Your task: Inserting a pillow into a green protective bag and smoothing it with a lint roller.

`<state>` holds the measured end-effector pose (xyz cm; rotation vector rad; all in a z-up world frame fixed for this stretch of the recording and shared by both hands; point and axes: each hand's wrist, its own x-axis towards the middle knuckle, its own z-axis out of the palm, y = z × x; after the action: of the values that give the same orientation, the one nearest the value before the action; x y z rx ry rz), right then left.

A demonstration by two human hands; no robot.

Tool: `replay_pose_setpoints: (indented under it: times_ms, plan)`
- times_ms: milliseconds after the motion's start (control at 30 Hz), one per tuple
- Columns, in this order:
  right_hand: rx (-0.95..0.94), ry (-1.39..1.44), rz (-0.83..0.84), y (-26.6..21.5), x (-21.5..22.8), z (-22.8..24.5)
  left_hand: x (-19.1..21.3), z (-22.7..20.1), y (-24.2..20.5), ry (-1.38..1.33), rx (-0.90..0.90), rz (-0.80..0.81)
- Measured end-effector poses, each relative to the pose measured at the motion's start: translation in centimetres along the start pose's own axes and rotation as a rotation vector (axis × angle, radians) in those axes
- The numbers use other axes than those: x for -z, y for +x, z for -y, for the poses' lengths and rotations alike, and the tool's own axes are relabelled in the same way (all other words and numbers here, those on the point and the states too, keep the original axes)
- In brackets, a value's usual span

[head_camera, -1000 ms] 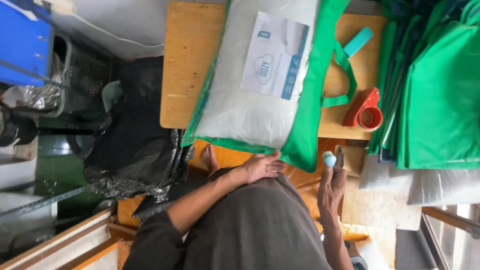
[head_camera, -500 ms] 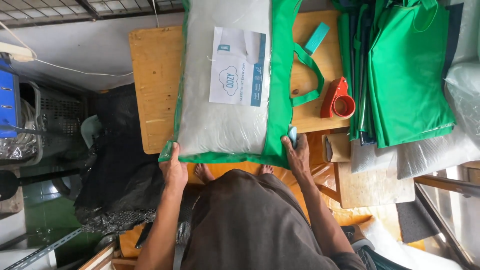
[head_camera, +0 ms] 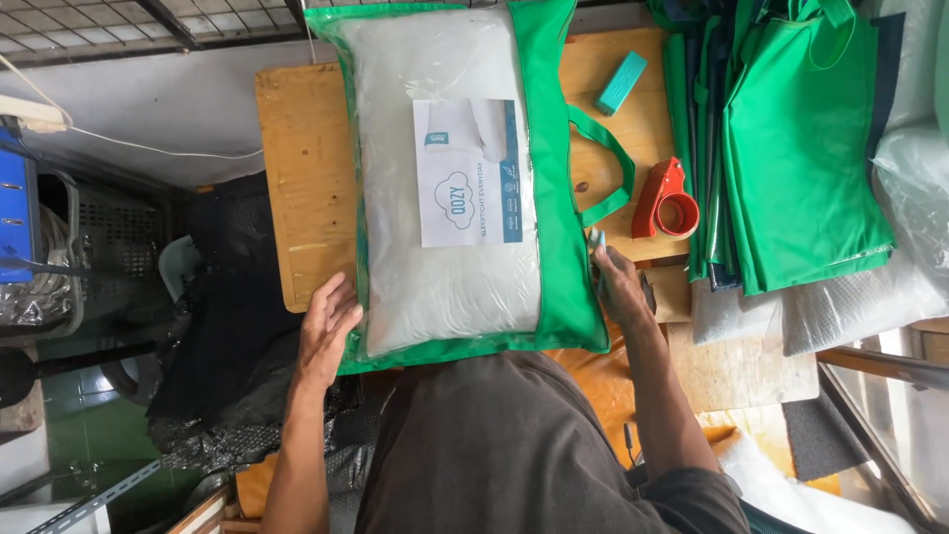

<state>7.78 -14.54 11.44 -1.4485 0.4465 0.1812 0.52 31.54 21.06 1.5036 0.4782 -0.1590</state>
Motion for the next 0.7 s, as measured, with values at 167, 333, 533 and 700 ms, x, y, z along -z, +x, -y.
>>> replay_pose_setpoints:
  times_ms: [167,333,533,700]
  plan:
    - [-0.345,-0.275,-0.082,-4.1,-7.9,9.1,-2.8,-0.1,1.8,0.347,0.017,0.082]
    - [-0.167,0.125,-0.047,-5.0,-9.4,10.0,-2.0,3.0,2.5,0.423,-0.063,0.033]
    - [-0.14,0.133,-0.101,-6.4,-9.4,9.3,-1.4,1.5,2.8,0.434,-0.09,0.016]
    - [0.054,0.16,-0.075,-6.2,-5.9,4.2,-2.4,-0.3,1.9,0.256,-0.048,0.169]
